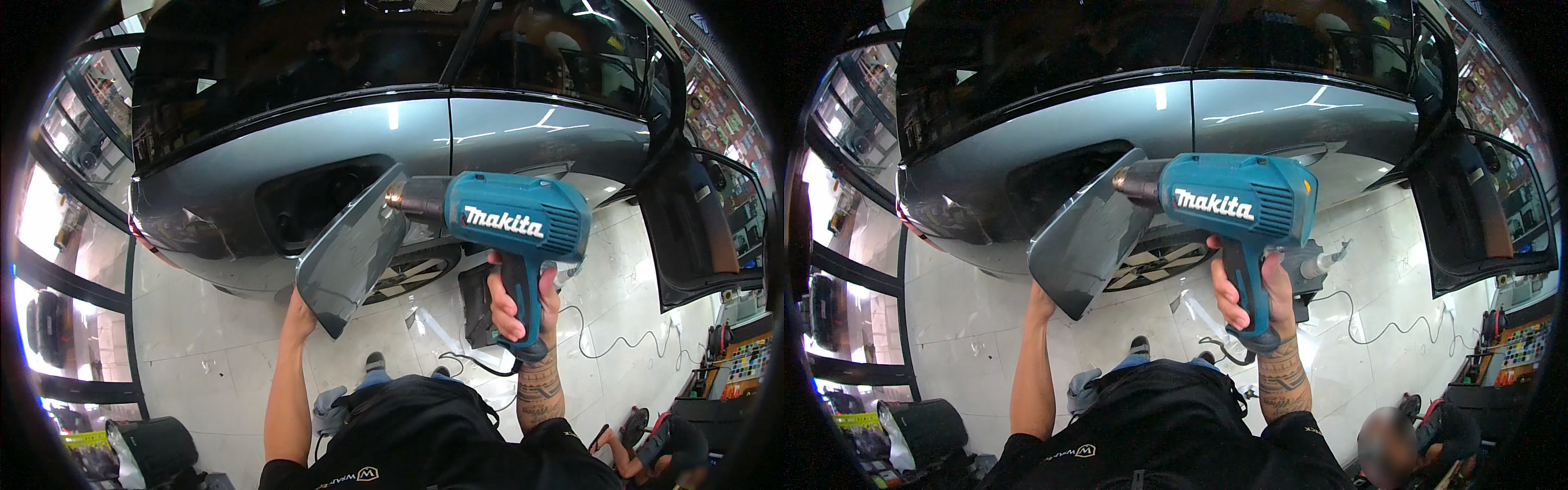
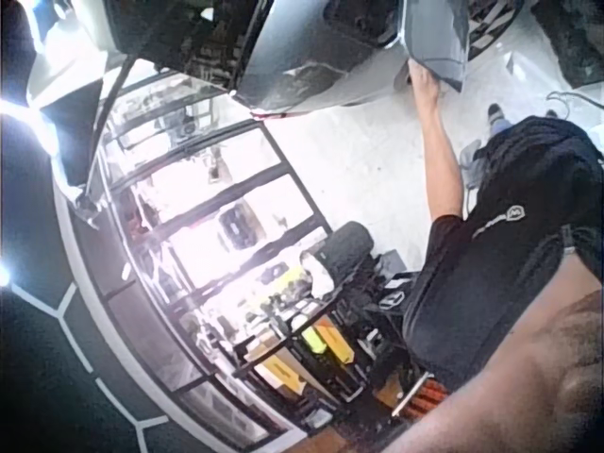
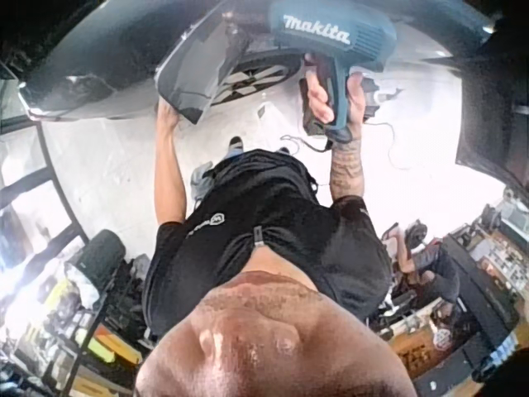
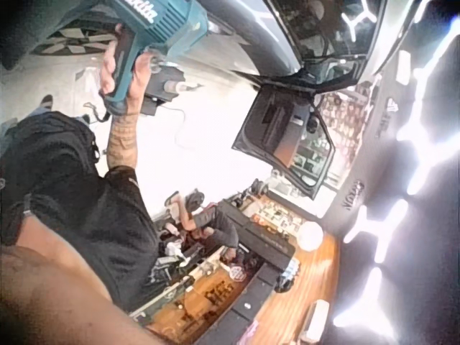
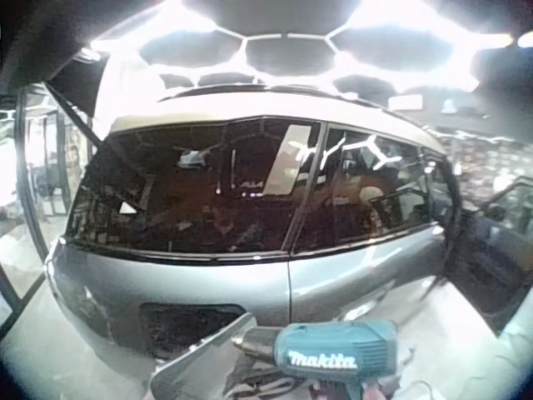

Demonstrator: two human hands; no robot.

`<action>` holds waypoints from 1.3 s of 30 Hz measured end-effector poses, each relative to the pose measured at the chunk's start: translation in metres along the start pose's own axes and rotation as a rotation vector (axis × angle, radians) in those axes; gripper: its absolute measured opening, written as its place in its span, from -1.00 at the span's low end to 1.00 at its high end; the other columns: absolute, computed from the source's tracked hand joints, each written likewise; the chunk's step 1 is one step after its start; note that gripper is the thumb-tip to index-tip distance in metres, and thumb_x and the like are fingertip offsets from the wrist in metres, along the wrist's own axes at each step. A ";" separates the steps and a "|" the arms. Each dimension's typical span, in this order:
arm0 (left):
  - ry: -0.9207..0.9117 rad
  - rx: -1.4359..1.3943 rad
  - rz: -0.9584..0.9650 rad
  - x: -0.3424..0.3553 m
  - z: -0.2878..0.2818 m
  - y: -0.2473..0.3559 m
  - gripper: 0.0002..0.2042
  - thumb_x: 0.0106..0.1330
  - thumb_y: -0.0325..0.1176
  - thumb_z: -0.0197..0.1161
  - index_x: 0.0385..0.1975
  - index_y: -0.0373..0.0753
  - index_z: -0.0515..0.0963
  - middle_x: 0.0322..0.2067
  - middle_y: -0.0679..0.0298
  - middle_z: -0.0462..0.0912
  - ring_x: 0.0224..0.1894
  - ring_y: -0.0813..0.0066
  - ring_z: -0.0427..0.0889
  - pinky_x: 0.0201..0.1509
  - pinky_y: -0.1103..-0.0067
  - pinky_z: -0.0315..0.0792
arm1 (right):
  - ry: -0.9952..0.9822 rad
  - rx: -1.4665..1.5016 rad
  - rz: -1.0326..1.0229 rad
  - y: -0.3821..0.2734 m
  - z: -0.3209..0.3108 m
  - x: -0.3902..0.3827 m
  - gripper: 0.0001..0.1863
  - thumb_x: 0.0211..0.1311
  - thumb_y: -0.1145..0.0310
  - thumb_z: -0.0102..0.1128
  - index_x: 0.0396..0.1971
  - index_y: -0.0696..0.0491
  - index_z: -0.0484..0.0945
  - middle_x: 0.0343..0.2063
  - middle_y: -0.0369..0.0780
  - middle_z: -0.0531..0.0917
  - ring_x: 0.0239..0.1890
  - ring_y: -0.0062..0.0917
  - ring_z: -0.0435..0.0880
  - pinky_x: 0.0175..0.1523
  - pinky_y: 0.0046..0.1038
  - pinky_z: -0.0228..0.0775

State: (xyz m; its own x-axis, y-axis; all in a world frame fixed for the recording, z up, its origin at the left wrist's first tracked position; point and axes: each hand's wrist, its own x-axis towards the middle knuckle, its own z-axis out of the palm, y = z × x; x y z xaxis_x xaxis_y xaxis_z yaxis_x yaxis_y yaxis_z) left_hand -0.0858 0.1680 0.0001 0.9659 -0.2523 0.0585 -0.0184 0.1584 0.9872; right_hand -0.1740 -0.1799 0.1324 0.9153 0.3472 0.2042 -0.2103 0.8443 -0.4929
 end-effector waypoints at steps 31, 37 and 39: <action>0.134 0.031 0.050 -0.025 0.044 0.019 -0.50 0.39 0.00 -0.13 -0.06 -0.41 0.40 -0.15 0.27 0.52 -0.13 0.55 0.44 -0.02 0.64 0.32 | -0.067 -0.021 0.112 -0.007 0.016 -0.014 -0.14 0.19 -0.20 -0.11 0.15 0.30 0.02 -0.57 -0.18 0.37 -0.75 -0.60 0.45 -0.70 -0.65 0.34; -0.067 0.081 0.086 -0.017 0.041 0.030 -0.55 0.39 -0.12 -0.08 0.07 -0.38 0.30 0.02 0.26 0.44 0.02 0.49 0.40 0.08 0.55 0.29 | -0.073 0.073 0.079 -0.017 -0.003 -0.024 -0.21 0.22 -0.12 -0.09 0.18 0.26 0.03 -0.58 -0.18 0.34 -0.77 -0.58 0.41 -0.72 -0.60 0.31; -0.017 -0.065 0.106 -0.012 0.030 0.014 -0.58 0.39 -0.17 -0.08 0.08 -0.37 0.30 0.07 0.23 0.39 0.06 0.44 0.37 0.12 0.50 0.26 | -0.012 0.043 0.036 -0.008 -0.003 -0.039 -0.28 0.17 0.05 -0.02 0.15 0.29 0.08 -0.58 -0.16 0.36 -0.78 -0.56 0.40 -0.73 -0.60 0.30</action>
State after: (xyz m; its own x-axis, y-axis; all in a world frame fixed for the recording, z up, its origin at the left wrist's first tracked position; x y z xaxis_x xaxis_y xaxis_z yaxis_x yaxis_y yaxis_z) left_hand -0.1052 0.1443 0.0175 0.9547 -0.2473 0.1655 -0.1032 0.2466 0.9636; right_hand -0.2068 -0.2015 0.1257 0.9029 0.3822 0.1968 -0.2577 0.8476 -0.4638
